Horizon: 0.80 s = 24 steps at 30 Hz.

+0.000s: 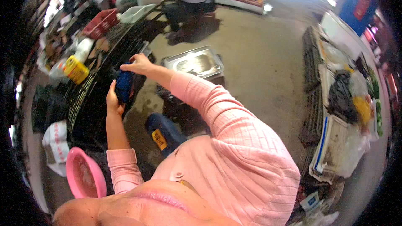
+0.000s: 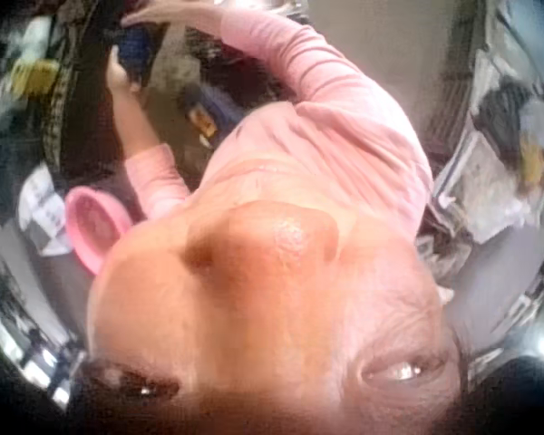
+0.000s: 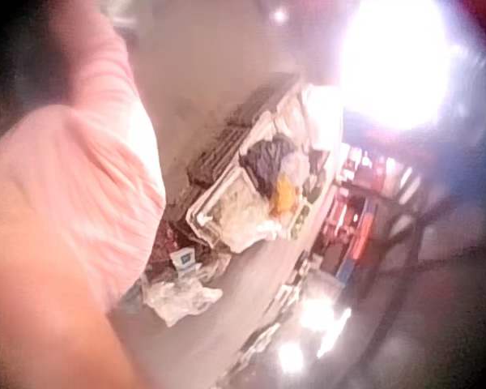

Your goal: The person cleans a rectangular metal tray by wiping it with a blue cloth. They repeatedly dip the cloth into a pink basin of water, wring it out, and wipe the tray surface and edges. The tray is placed on a black crate during the process.

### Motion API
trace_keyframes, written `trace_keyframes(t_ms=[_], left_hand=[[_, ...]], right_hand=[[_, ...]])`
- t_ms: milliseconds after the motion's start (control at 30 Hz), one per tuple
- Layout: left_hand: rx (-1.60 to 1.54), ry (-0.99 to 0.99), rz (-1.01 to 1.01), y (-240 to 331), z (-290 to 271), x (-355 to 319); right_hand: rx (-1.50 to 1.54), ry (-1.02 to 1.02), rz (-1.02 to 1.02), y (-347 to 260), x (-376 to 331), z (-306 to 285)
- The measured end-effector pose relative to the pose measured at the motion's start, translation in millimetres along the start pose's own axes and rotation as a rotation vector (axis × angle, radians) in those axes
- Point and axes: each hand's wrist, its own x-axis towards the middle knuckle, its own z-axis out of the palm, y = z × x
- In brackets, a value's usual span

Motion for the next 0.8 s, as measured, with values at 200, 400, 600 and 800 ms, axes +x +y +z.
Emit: trace_keyframes(t_ms=[200,400,600,800], left_hand=[[-0.055,0.025,0.067,-41.2,49.1,15.5],[0.067,0.020,-0.017,-86.3,34.9,48.3],[0.052,0.239,-0.162,-104.5,46.7,28.7],[0.347,0.044,-0.256,-120.8,74.3,15.3]], right_hand=[[0.212,-0.079,0.164,23.2,-52.2,-61.4],[0.401,-0.014,0.201,73.8,-78.7,-73.6],[0.403,0.080,0.099,75.3,-100.7,-106.6],[0.616,0.185,0.155,92.6,-86.0,-123.6]])
